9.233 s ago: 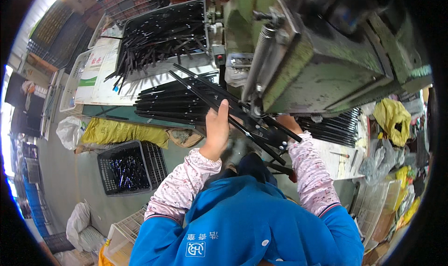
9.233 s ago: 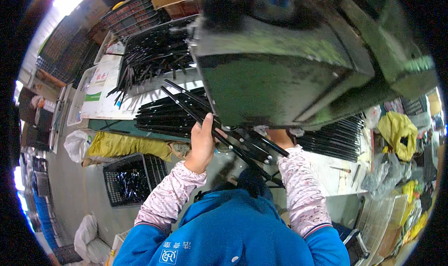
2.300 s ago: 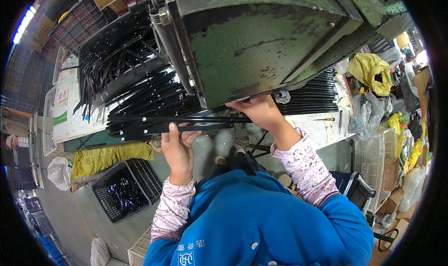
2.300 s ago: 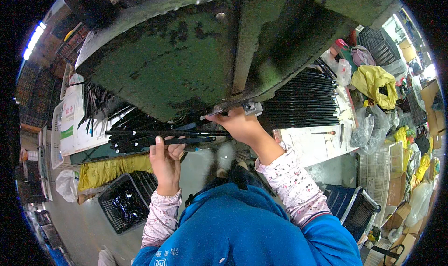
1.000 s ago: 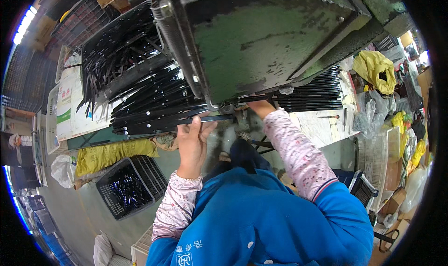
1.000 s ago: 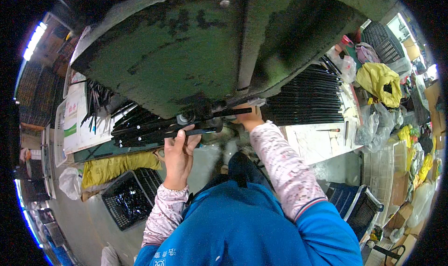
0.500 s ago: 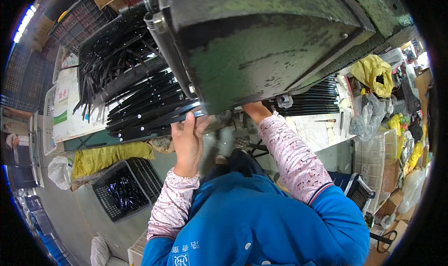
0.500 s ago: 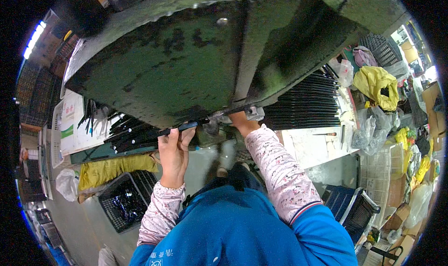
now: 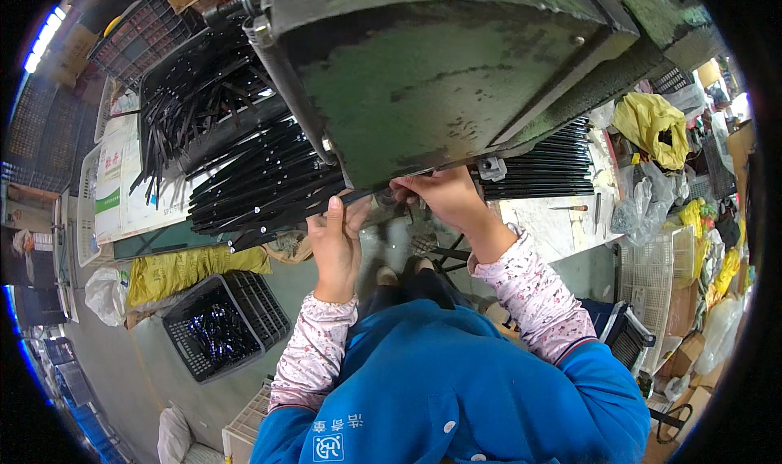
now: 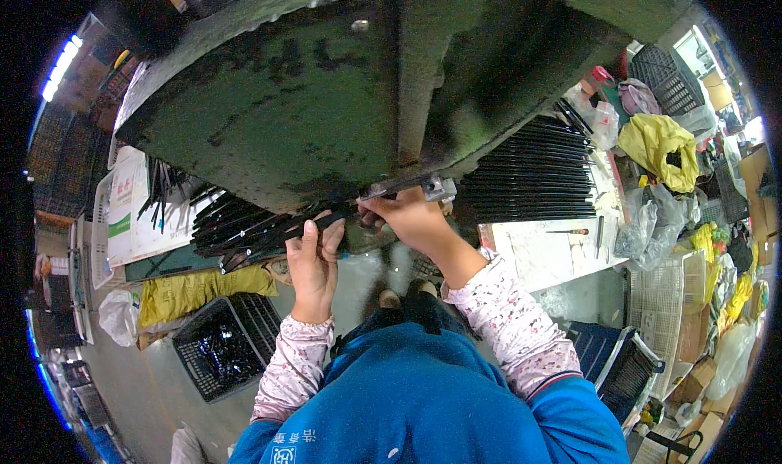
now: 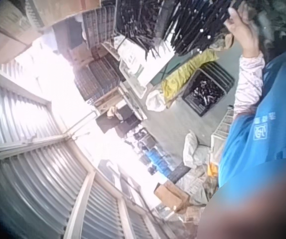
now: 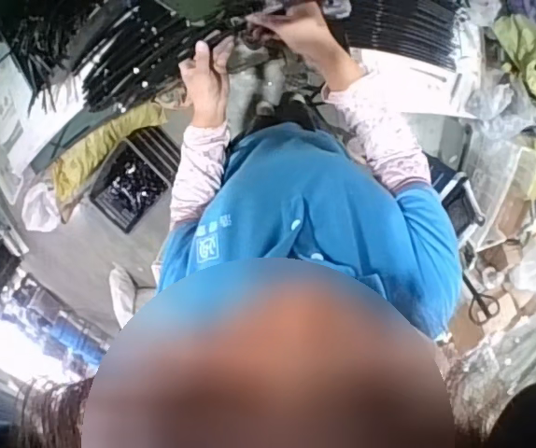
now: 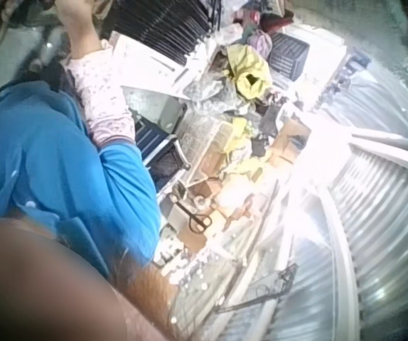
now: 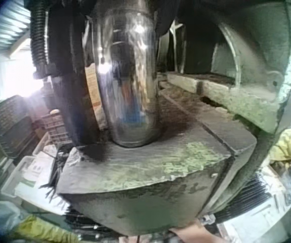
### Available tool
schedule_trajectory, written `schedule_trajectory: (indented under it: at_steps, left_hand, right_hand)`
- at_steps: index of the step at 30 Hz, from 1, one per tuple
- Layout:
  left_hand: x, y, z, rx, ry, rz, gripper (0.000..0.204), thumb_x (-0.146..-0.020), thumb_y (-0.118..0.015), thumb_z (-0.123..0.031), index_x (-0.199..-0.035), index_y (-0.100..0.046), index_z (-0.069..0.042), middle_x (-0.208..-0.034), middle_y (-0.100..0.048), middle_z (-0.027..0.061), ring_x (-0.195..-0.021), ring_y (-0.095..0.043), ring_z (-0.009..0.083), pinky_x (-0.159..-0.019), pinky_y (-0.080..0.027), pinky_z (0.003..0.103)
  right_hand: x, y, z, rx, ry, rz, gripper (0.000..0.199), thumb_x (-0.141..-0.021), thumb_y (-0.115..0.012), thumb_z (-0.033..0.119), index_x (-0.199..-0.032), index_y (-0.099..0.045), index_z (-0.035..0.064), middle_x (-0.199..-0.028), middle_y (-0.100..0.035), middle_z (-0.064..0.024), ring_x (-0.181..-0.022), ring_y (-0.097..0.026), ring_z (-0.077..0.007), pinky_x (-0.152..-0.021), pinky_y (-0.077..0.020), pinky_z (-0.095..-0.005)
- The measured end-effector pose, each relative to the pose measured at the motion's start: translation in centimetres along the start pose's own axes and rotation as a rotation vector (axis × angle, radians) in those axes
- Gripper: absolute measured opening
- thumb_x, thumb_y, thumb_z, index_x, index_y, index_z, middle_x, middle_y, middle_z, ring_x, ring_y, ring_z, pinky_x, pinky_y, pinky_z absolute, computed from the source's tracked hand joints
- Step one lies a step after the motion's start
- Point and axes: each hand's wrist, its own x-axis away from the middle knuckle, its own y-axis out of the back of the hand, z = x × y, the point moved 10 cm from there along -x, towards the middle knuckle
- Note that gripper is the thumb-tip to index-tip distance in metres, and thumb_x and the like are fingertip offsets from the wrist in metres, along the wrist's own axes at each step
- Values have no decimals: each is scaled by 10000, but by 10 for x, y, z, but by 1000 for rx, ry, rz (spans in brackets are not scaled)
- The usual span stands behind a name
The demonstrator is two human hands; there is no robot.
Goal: The person repeatedly picks up black metal rods from a bin and inserts them into a green industrial machine. They align the rods and push them into the machine's mechanism, then remove the processed rods and place them into a nearby container. The cycle continues throughout the clip.
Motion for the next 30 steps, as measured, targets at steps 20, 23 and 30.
schedule_trajectory:
  at_steps: [20,23,30]
  left_hand:
    - [34,20,53,-117,253,5,280,-976,-548,-253,-1130,-511,-23,-887,-623,118,-754,-665,229,-665,-570,313]
    - [45,17,74,-236,360,42,282,-960,-579,-260,-1125,-541,-34,-884,-623,95,-751,-657,210,-678,-561,309]
    - [56,-12,145,-668,305,285,321,-927,-607,-170,-1188,-518,-6,-1018,-640,124,-860,-655,223,-765,-549,316]
  right_hand:
    - [31,168,-144,1473,317,-258,219,-708,-644,80,-917,-589,48,-979,-590,-106,-935,-566,-294,-778,-464,-398]
    - [35,152,-158,1699,456,-94,202,-678,-634,95,-869,-571,71,-933,-569,-87,-908,-549,-262,-749,-450,-343]
    - [41,83,-116,1400,818,111,99,-737,-574,111,-815,-524,77,-874,-551,-95,-843,-543,-286,-752,-485,-385]
